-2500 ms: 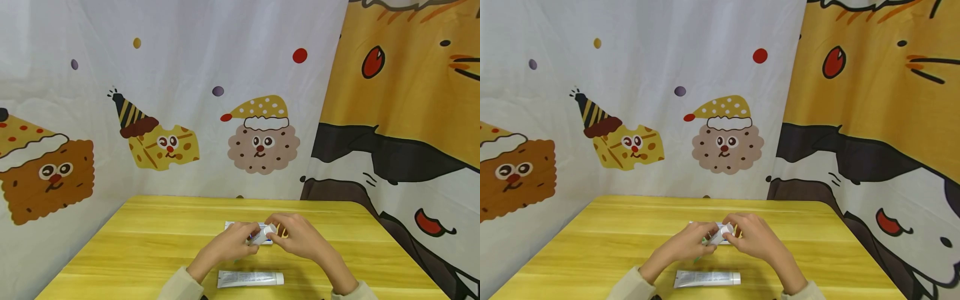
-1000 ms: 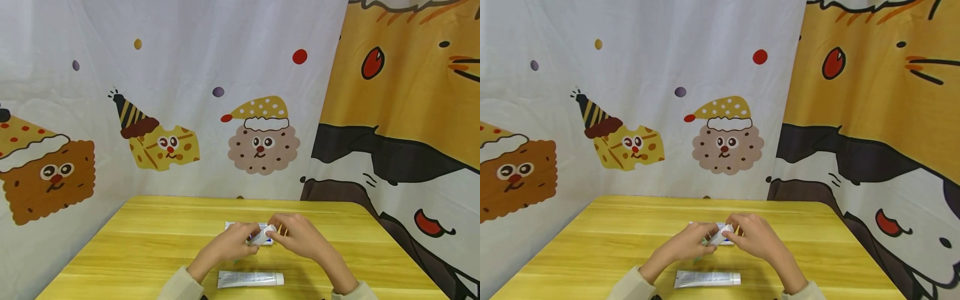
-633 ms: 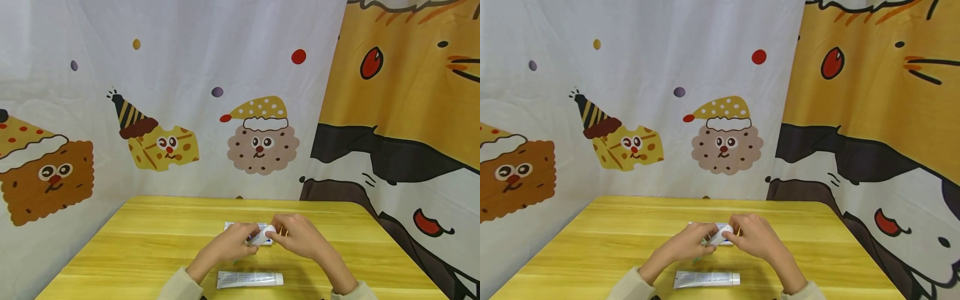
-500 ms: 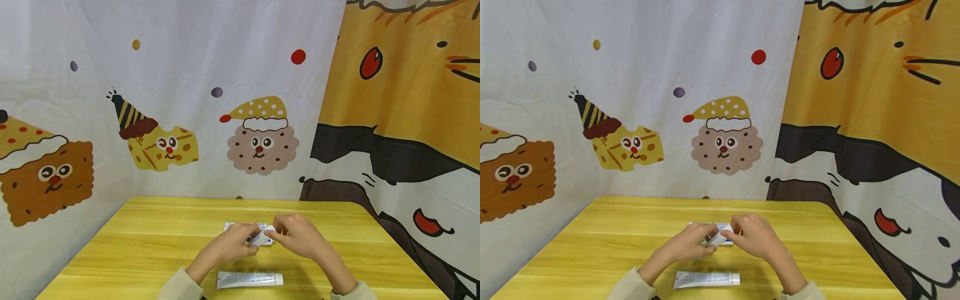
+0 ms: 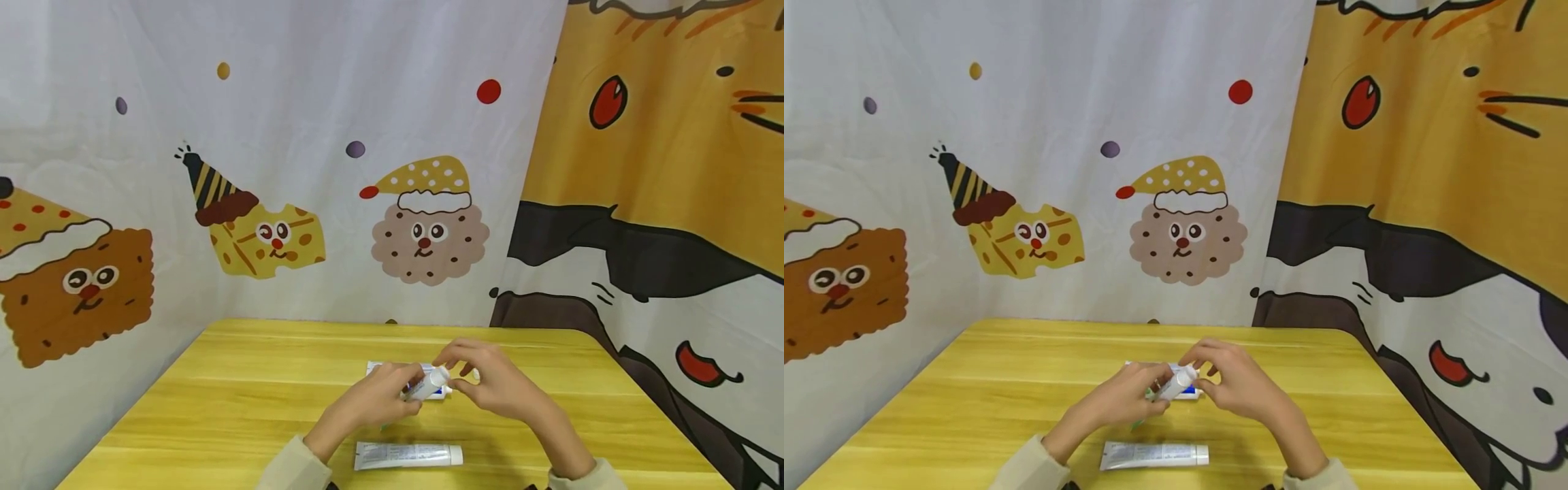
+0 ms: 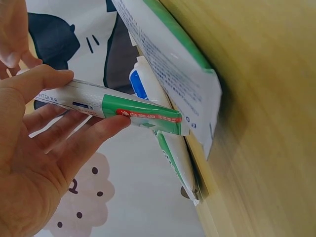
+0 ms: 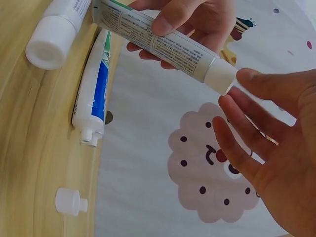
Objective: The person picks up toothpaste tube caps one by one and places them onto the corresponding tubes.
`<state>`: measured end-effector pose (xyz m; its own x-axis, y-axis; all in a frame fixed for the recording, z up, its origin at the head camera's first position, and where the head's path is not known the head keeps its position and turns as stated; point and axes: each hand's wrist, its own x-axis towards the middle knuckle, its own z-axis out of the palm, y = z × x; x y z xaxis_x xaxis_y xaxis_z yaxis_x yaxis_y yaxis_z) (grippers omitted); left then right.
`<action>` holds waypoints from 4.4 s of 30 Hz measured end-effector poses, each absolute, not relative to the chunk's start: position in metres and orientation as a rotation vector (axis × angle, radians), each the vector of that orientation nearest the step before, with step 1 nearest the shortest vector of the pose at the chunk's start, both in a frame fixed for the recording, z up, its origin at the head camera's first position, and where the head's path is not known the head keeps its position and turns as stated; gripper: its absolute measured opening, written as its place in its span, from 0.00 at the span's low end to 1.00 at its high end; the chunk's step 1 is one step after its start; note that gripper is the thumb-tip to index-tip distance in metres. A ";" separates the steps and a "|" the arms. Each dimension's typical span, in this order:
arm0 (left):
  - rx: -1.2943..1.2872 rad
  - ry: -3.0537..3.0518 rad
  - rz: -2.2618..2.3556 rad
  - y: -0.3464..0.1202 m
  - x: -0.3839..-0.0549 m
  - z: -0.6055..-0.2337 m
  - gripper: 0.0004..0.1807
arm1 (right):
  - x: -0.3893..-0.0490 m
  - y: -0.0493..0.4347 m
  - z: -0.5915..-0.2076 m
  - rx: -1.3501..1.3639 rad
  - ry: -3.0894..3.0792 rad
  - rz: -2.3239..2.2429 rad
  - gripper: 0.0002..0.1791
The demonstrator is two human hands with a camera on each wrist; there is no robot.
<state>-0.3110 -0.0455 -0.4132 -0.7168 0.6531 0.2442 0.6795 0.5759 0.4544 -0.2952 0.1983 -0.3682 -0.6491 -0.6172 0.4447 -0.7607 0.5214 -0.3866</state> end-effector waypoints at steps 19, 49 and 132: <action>-1.173 -2.726 -0.794 -0.046 -0.311 -0.414 0.08 | -0.295 0.195 -0.370 1.027 -2.625 0.749 0.10; -1.174 -2.718 -0.803 -0.045 -0.311 -0.414 0.09 | -0.296 0.194 -0.375 1.106 -2.604 0.732 0.12; -1.200 -2.721 -0.817 -0.046 -0.311 -0.418 0.08 | -0.293 0.192 -0.374 1.023 -2.670 0.669 0.05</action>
